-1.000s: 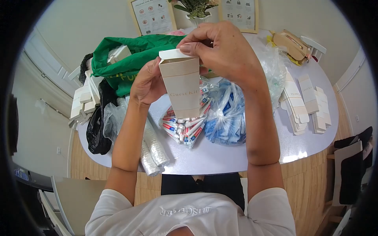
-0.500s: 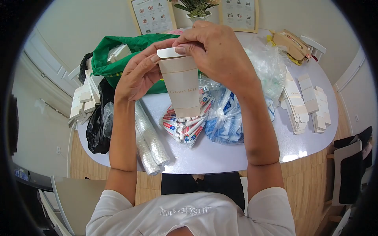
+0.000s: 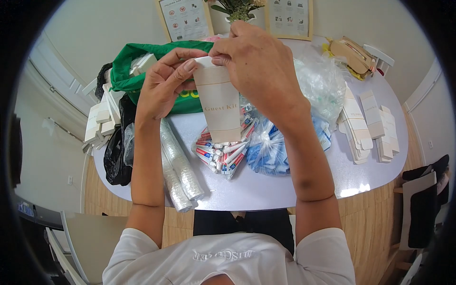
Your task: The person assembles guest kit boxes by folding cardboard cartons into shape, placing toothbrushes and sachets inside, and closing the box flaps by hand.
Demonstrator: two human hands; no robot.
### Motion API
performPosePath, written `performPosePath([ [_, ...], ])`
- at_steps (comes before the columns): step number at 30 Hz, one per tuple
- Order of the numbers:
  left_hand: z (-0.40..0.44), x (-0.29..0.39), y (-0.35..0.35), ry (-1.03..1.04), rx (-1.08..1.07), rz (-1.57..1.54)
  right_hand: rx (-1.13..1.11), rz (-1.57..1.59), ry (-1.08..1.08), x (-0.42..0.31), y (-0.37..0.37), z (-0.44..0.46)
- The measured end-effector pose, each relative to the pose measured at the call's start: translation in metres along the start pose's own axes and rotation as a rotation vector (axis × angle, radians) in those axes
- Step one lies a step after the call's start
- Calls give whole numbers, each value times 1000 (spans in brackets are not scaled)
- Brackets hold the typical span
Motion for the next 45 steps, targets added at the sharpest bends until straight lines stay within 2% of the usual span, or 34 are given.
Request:
performPosePath([
  [2,-1,8,-6,43,85,160,36,-33,7,-3,-3,-1],
  [12,-4,18,-2,76,20,87,14,40,21,-5,-3,-1],
  [15,-7,24,2,78,-8,106,5,172,2,-1,-4,1],
  [17,-9,29,5,103,-31,179,-89,433,66,6,4,0],
  [21,-11,32,9,107,-39,190,-141,544,37,20,8,1],
  [23,-11,30,10,84,-48,200,-320,807,228,30,26,-4],
  [27,-11,32,16,169,-34,115,-274,767,198,31,26,-1],
  [29,-13,31,21,181,-82,508,-260,722,229,33,26,-1],
  [32,-15,35,28,236,-73,607,-245,724,204,31,26,1],
  [36,-14,33,30,275,-46,620,-248,700,243,35,27,1],
  [45,-11,30,23,246,-43,480,-157,595,180,26,20,5],
])
Point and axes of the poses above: each hand's wrist, its own z-axis towards the middle knuckle, its own y-axis out of the palm, x = y × z, the point moved 10 cm from there along z, towards the middle knuckle, and after that the axes turned 11 degrees about -z, right-handed, at the moved point
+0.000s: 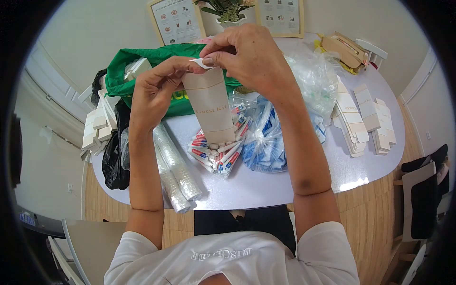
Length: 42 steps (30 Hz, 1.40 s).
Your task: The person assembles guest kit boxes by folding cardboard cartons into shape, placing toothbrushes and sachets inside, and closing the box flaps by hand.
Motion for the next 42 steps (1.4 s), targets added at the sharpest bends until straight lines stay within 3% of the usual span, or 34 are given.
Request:
performPosePath([
  [6,0,5,0,60,7,-15,37,-45,-42,-4,-2,0],
  [9,-2,3,0,-24,8,9,-15,-18,-1,-1,-4,0],
  [11,-3,0,-1,-76,11,-40,-207,227,127,12,8,-3],
  [18,-2,-3,-5,-87,14,-29,-208,348,-8,8,8,-3],
  [27,-3,-3,-4,-103,-10,-21,-168,167,47,5,2,-6],
  [36,-4,3,2,-78,7,-36,-168,315,74,11,0,-4],
  [42,-2,19,9,49,12,150,-143,358,134,15,-2,-5],
])
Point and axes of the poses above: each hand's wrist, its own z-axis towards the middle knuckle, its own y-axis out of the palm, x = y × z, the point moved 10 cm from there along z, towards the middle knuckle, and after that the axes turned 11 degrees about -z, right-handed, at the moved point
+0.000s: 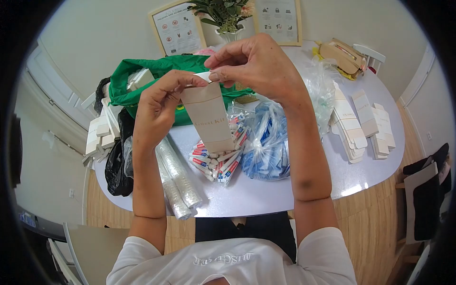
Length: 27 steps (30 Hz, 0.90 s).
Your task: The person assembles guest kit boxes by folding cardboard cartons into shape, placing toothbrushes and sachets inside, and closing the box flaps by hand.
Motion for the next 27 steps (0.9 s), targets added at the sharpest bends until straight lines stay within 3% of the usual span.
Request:
performPosePath([
  [6,1,0,5,10,-18,-81,-18,-131,29,0,2,0],
  [15,0,-8,2,-71,-13,-129,-5,-232,-108,-10,8,0],
  [17,-2,-20,-2,-199,25,-307,3,-230,-117,-10,8,0],
  [21,-1,-23,-20,-239,153,-438,-3,-288,-105,-13,6,-4],
  [27,-2,-30,-26,-281,69,-451,48,-306,-143,-23,7,-8],
])
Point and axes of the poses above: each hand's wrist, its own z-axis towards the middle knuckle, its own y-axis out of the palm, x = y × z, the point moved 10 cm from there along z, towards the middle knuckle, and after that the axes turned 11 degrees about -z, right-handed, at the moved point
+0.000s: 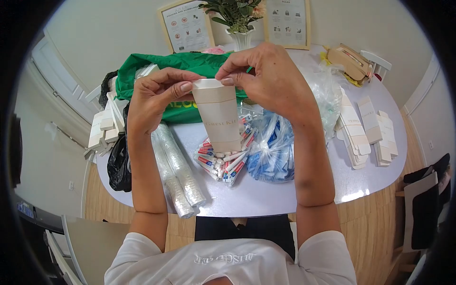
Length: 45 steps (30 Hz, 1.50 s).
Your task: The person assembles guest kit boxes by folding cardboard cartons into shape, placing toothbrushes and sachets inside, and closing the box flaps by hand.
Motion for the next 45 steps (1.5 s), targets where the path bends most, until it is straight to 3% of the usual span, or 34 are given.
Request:
performPosePath([
  [15,-3,5,4,26,-86,87,-78,-87,-28,0,2,-3],
  [17,-4,6,5,15,-122,177,-23,-226,-286,-20,1,-7],
  [24,-2,-4,5,8,-131,93,-47,-229,-213,-13,2,-6],
  [30,-1,-9,0,-45,-85,71,-80,-98,-12,-2,15,1],
  [33,2,-14,1,-62,-45,95,-12,-24,37,11,25,5],
  [36,5,-23,6,-63,-30,149,91,-194,-33,6,22,9],
  [38,5,-21,-1,28,102,108,74,-255,-76,4,24,7],
  [39,4,-18,-3,33,115,160,25,-175,-48,9,25,8],
  [41,1,3,-12,112,159,196,161,54,-63,15,15,10],
  [42,-5,15,-27,178,272,142,67,48,24,14,16,5],
  [45,-27,51,-74,486,417,-100,-37,-123,-103,-12,25,-9],
])
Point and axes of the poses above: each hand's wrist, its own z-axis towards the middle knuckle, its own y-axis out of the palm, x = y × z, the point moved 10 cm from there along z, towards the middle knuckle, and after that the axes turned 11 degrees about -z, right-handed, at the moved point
